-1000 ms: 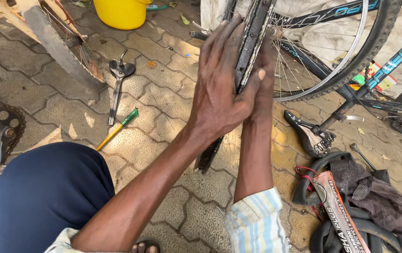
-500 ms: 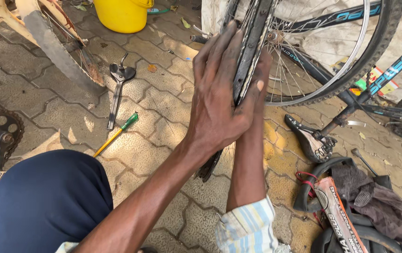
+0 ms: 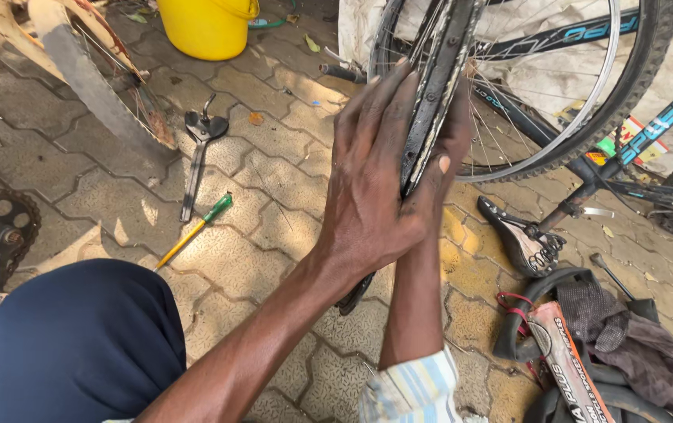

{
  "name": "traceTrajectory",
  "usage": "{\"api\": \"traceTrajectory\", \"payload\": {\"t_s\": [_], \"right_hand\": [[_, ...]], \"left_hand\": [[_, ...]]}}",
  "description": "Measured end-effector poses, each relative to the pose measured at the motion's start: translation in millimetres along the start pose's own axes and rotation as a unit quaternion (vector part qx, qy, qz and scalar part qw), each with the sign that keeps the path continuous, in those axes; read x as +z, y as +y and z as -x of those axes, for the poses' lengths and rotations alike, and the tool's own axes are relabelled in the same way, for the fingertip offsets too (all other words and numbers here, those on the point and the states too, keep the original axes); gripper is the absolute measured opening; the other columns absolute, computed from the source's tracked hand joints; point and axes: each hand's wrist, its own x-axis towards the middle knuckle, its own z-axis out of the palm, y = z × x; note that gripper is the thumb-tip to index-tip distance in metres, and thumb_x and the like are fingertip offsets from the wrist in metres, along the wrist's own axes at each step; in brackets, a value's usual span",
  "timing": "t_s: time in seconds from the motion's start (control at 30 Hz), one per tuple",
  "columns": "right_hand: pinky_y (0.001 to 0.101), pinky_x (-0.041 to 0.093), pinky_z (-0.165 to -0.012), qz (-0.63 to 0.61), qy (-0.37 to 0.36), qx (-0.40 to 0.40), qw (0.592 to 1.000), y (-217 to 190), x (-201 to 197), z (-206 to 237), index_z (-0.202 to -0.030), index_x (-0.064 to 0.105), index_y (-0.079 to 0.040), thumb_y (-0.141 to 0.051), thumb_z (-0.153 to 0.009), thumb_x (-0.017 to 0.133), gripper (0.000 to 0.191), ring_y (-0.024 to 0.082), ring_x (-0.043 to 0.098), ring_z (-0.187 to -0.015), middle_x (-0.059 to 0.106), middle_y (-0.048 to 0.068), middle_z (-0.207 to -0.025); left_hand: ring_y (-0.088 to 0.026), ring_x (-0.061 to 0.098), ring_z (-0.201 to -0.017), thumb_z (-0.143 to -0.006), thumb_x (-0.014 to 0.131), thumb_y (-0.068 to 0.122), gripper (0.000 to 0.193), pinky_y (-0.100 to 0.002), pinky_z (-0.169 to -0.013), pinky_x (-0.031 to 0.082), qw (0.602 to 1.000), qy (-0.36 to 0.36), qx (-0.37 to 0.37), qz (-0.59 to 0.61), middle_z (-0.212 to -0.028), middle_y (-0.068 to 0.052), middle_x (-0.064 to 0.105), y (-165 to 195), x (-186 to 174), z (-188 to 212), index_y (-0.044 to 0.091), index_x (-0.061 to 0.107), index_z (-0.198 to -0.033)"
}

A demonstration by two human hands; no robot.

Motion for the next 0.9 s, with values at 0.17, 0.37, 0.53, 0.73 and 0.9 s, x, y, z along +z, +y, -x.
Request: {"api": "traceTrajectory", "payload": {"t_s": [0.17, 0.37, 0.53, 0.73, 0.9], "right_hand": [[0.0251, 0.058, -0.085, -0.001, 0.003, 0.022, 1.0, -4.0, -2.4, 4.6, -0.121, 0.055, -0.005, -0.024, -0.111, 0.067, 0.025, 0.008, 0.065, -0.095, 0.066, 0.003, -0.111], [0.0255, 0.059, -0.086, 0.019, -0.025, 0.066, 0.997, -16.5, -10.7, -1.3, -0.125, 0.057, -0.004, -0.022, -0.108, 0.065, 0.026, 0.007, 0.066, -0.096, 0.067, 0.003, -0.113], [0.0257, 0.06, -0.087, 0.054, -0.028, 0.059, 0.996, -25.1, 3.7, -9.5, -0.129, 0.059, -0.004, -0.02, -0.106, 0.064, 0.028, 0.007, 0.067, -0.097, 0.069, 0.002, -0.115], [0.0244, 0.058, -0.087, 0.106, 0.014, -0.04, 0.993, -9.5, 24.5, 0.3, -0.123, 0.057, -0.007, -0.017, -0.108, 0.062, 0.018, 0.005, 0.063, -0.095, 0.065, 0.001, -0.113], [0.0242, 0.054, -0.089, 0.087, -0.011, -0.074, 0.993, -11.3, 24.5, 5.3, -0.11, 0.054, -0.007, -0.011, -0.109, 0.064, 0.011, 0.006, 0.058, -0.095, 0.061, 0.003, -0.112]], "left_hand": [[-0.042, 0.025, -0.161, -0.097, 0.067, 0.022, 0.078, -0.057, -0.139, 0.021, 0.999, 0.008, 0.026, -0.027, -0.169, -0.023, 0.028, -0.2, 1.9, -0.1, -0.003, 0.028, -0.16], [-0.042, 0.029, -0.158, -0.096, 0.068, 0.022, 0.079, -0.056, -0.136, 0.024, 1.0, -0.011, 0.003, 0.018, -0.168, -0.024, 0.029, 3.3, -2.3, 2.6, -0.004, 0.029, -0.16], [-0.041, 0.031, -0.156, -0.097, 0.067, 0.022, 0.076, -0.055, -0.135, 0.027, 1.0, -0.005, 0.007, 0.007, -0.166, -0.023, 0.031, 1.9, -1.4, 0.9, -0.003, 0.03, -0.159], [-0.04, 0.033, -0.154, -0.099, 0.065, 0.026, 0.076, -0.055, -0.132, 0.029, 1.0, 0.009, 0.014, 0.003, -0.166, -0.024, 0.032, -4.2, 2.1, 1.5, -0.005, 0.031, -0.159], [-0.04, 0.032, -0.155, -0.1, 0.066, 0.024, 0.076, -0.056, -0.132, 0.029, 1.0, 0.011, 0.008, 0.016, -0.163, -0.024, 0.032, -5.3, -0.4, 3.8, -0.004, 0.03, -0.161]]}}
